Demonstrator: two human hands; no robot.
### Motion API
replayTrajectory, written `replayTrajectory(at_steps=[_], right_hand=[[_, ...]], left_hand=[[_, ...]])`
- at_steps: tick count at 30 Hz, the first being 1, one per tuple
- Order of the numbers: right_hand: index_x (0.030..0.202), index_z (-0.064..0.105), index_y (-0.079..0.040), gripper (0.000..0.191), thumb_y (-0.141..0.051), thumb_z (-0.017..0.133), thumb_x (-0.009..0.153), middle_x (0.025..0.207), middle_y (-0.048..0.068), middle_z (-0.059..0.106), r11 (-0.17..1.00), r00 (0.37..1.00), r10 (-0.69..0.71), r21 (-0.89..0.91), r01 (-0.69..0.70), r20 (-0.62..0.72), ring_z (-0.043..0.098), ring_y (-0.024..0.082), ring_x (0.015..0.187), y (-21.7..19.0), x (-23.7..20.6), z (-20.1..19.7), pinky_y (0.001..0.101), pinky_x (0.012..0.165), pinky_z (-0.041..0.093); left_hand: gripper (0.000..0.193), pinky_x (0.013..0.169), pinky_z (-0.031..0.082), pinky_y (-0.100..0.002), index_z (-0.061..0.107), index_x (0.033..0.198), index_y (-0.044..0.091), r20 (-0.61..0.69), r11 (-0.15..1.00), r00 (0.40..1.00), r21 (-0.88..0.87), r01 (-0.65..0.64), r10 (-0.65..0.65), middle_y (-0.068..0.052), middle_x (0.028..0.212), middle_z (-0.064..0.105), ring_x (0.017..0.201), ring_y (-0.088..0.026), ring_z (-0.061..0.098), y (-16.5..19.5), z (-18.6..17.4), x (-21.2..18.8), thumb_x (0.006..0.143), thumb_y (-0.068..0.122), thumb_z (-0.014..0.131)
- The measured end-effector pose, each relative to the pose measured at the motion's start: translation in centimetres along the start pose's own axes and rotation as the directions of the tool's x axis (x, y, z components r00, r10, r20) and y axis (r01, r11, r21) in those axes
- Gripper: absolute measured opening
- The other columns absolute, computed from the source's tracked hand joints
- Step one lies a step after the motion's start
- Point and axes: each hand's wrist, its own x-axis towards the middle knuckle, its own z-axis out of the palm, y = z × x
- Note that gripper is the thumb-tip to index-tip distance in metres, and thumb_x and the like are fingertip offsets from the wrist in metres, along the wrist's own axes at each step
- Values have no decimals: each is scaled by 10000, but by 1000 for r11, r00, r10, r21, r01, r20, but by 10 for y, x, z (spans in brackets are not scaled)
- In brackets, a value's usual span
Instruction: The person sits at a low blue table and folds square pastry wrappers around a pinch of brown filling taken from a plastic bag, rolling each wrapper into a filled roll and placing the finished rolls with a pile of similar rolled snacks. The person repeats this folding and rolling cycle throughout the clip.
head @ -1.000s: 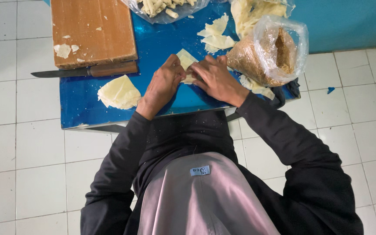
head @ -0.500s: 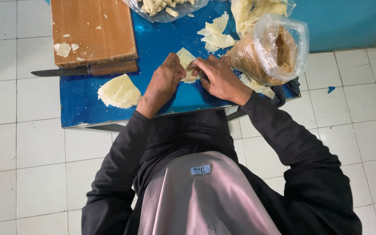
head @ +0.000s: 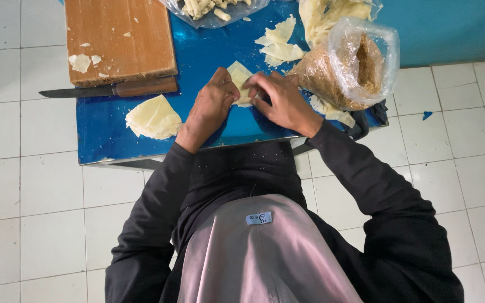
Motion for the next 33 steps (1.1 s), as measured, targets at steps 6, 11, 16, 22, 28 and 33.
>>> replayTrajectory(at_steps=[6, 11, 16, 22, 28, 33], right_hand=[[1185, 623, -130, 487, 61, 665, 739, 976, -15, 710, 969, 998, 53, -242, -46, 23, 596, 249, 918, -4, 3, 7, 443, 777, 331], [1261, 583, -111, 421, 56, 618, 876, 1056, -29, 677, 995, 998, 66, 73, -66, -7, 606, 208, 986, -1, 0, 1, 359, 850, 434], [1178, 609, -87, 387, -41, 773, 830, 959, 0, 687, 997, 993, 37, -63, -45, -115, 613, 249, 924, -7, -3, 10, 409, 793, 369], [1218, 602, -112, 373, 65, 617, 891, 1005, -44, 714, 994, 977, 111, 20, -110, -183, 651, 188, 982, -5, -6, 14, 391, 863, 388], [1063, 748, -206, 164, -289, 794, 929, 942, -56, 702, 965, 991, -41, -261, 7, -128, 564, 183, 897, -4, -5, 12, 451, 811, 285], [1014, 767, -235, 120, -347, 768, 971, 959, -87, 645, 890, 980, -149, -450, 74, -134, 529, 168, 967, -5, 2, 17, 455, 834, 269]], left_hand=[[49, 745, 508, -456, 682, 922, -21, -22, 1000, 1000, -5, -7, 7, -156, 1059, 557, 913, -372, 649, 0, 0, 0, 902, 23, 689], [33, 762, 510, -451, 684, 924, -20, -5, 1000, 1000, -8, 1, -1, -157, 1058, 555, 921, -369, 650, 1, 0, 0, 909, 9, 682], [36, 755, 500, -455, 685, 918, -23, -12, 1000, 1000, -17, -19, 19, -162, 1055, 554, 924, -380, 644, 1, 0, 0, 898, 7, 685], [31, 758, 506, -448, 674, 911, -28, -15, 1000, 1000, -7, -1, 1, -160, 1043, 554, 922, -372, 645, 2, 0, -1, 902, 1, 680], [36, 758, 501, -451, 687, 928, -23, -20, 1000, 999, -12, -27, 27, -162, 1057, 558, 931, -372, 642, 1, -1, -1, 901, -4, 673], [67, 759, 525, -425, 672, 973, 0, -40, 999, 999, -29, -18, 17, -152, 1086, 569, 912, -345, 665, 6, -4, -4, 918, -37, 664]])
